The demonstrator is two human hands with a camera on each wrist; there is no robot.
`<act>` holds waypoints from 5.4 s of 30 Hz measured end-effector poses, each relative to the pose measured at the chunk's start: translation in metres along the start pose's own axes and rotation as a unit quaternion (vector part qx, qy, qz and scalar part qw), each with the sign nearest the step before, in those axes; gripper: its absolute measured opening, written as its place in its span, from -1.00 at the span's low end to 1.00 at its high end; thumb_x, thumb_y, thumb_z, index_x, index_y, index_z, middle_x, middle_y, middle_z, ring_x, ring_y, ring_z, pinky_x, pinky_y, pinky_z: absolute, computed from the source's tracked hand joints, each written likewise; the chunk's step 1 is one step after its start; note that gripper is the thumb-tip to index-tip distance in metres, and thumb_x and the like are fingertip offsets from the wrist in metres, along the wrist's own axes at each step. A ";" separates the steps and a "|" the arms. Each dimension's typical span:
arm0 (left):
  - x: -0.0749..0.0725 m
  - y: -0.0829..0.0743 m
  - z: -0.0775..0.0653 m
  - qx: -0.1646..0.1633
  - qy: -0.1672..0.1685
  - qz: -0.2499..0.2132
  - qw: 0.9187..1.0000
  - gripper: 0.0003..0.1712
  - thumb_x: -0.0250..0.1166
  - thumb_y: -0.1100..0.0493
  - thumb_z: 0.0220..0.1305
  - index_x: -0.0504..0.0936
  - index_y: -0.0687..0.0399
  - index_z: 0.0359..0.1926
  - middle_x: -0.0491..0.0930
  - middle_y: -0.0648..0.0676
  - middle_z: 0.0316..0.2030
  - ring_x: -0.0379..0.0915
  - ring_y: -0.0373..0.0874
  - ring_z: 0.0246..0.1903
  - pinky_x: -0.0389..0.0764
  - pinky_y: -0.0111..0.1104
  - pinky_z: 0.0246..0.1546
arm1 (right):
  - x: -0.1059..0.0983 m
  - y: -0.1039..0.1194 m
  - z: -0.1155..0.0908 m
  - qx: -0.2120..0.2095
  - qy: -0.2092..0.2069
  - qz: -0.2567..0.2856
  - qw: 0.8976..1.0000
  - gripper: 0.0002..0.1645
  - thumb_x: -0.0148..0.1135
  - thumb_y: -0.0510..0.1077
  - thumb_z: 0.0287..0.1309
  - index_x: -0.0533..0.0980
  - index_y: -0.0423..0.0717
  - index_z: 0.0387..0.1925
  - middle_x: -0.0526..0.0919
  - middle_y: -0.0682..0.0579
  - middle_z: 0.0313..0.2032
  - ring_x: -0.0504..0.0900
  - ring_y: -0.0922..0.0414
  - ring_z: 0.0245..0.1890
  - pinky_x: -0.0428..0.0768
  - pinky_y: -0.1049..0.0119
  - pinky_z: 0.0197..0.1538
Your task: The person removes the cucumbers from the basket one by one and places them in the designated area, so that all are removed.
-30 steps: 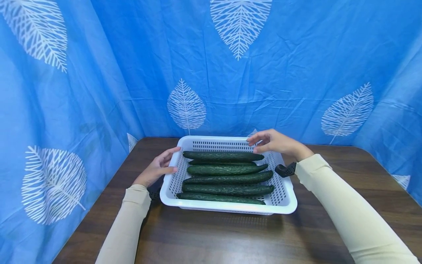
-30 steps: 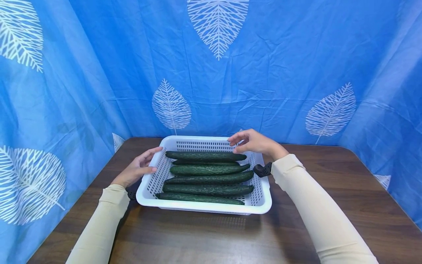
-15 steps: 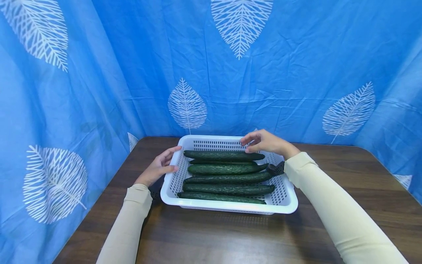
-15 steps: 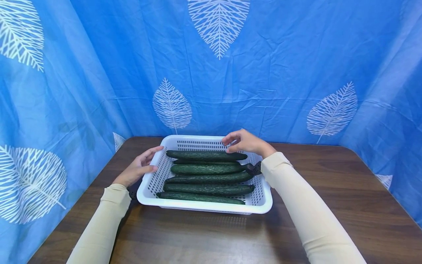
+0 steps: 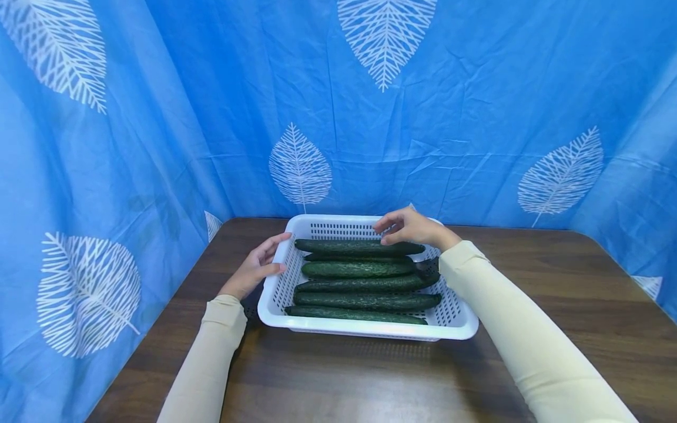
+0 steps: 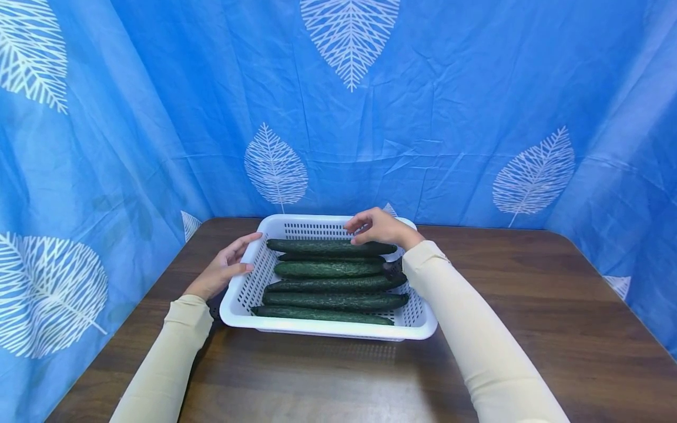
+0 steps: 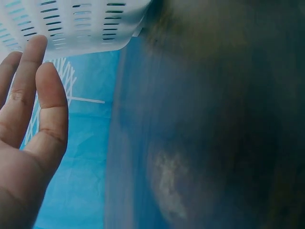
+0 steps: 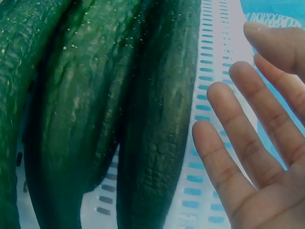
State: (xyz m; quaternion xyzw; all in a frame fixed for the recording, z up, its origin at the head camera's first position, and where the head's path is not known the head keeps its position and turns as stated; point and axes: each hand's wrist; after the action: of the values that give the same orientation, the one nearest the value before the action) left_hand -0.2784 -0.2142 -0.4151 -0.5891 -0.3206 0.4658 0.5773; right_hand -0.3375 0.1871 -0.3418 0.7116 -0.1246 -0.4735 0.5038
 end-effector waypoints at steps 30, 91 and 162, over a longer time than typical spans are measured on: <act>0.002 0.002 0.000 -0.007 -0.005 -0.009 1.000 -0.07 0.19 0.18 0.36 0.09 0.15 0.69 0.15 0.42 0.60 0.20 0.46 0.48 0.32 0.41 0.40 | 0.033 0.008 0.029 0.048 -0.037 -0.108 0.992 -0.47 0.49 -0.40 0.23 0.62 -0.43 0.23 0.71 -0.32 0.21 0.69 -0.24 0.23 0.64 -0.03 0.32; 0.004 0.003 0.001 -0.011 0.004 -0.021 1.000 -0.04 0.20 0.17 0.36 0.05 0.12 0.71 0.10 0.40 0.62 0.13 0.45 0.53 0.27 0.43 0.42 | 0.012 0.016 0.008 0.002 -0.032 -0.120 0.992 -0.51 0.56 -0.25 0.22 0.70 -0.37 0.15 0.75 -0.30 0.13 0.67 -0.28 0.21 0.61 -0.20 0.30; 0.007 -0.001 -0.002 -0.023 0.009 -0.011 1.000 -0.07 0.16 0.15 0.45 -0.01 0.05 0.73 0.06 0.39 0.65 0.09 0.47 0.54 0.29 0.48 0.38 | -0.052 0.008 -0.122 -0.013 -0.185 -0.203 0.962 -0.56 0.62 -0.14 0.18 0.78 -0.13 0.10 0.84 -0.08 0.00 0.76 -0.01 0.01 0.65 0.35 0.03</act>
State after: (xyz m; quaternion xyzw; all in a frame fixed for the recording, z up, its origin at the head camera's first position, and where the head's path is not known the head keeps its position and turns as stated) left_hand -0.2745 -0.2087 -0.4159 -0.6029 -0.3323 0.4468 0.5714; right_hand -0.2644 0.2910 -0.3013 0.6152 -0.0625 -0.6906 0.3750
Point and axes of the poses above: each hand's wrist, its own z-axis towards the middle knuckle, its own x-axis out of the palm, y = z × x
